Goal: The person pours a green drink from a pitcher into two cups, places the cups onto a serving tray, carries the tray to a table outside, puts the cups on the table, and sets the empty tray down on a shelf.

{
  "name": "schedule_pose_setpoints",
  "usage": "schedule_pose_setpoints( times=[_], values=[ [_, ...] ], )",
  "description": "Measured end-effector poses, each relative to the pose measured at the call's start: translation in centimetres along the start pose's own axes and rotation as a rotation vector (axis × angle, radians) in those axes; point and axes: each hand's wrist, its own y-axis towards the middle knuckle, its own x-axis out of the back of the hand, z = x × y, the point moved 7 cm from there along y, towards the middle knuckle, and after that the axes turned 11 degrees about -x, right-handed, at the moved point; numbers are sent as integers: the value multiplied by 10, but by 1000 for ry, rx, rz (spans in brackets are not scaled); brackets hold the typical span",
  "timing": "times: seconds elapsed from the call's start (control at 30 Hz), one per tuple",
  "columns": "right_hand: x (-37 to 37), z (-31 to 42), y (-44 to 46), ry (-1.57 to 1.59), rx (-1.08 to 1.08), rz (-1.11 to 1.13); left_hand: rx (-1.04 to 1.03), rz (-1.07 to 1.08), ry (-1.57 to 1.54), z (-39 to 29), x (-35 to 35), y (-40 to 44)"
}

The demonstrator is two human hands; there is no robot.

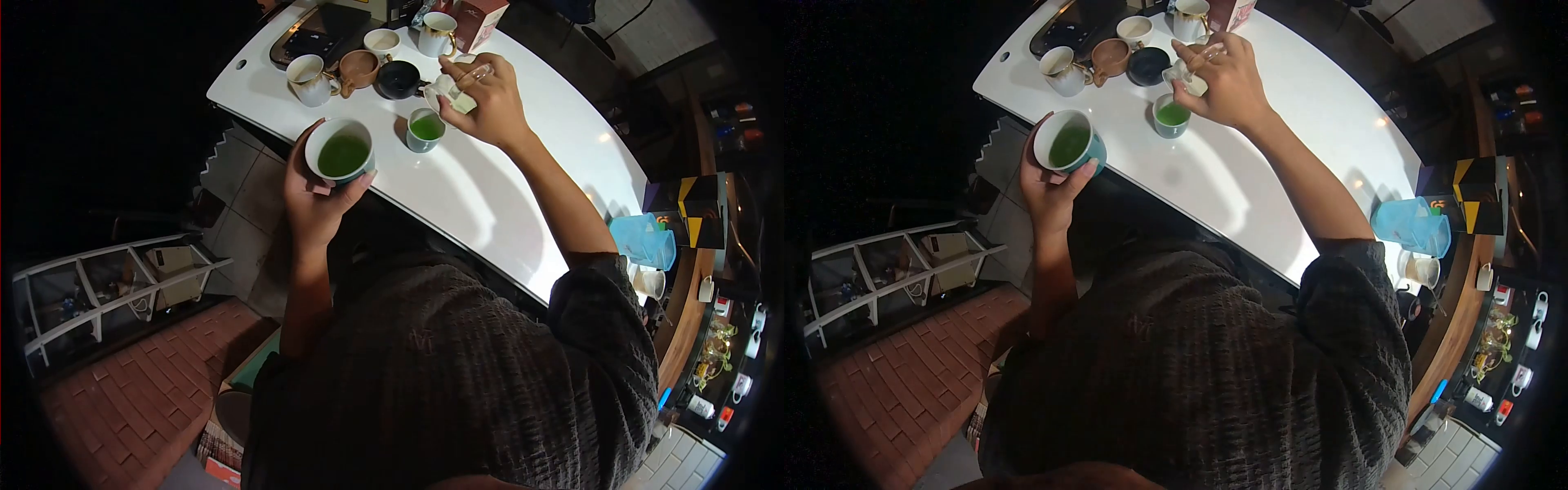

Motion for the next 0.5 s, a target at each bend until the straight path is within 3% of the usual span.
schedule_pose_setpoints(
  times=[0.5],
  values=[
    [-13, 38, -8, -217, 310, 114, 14, 19, -24, 7, 15, 11]
  ],
)
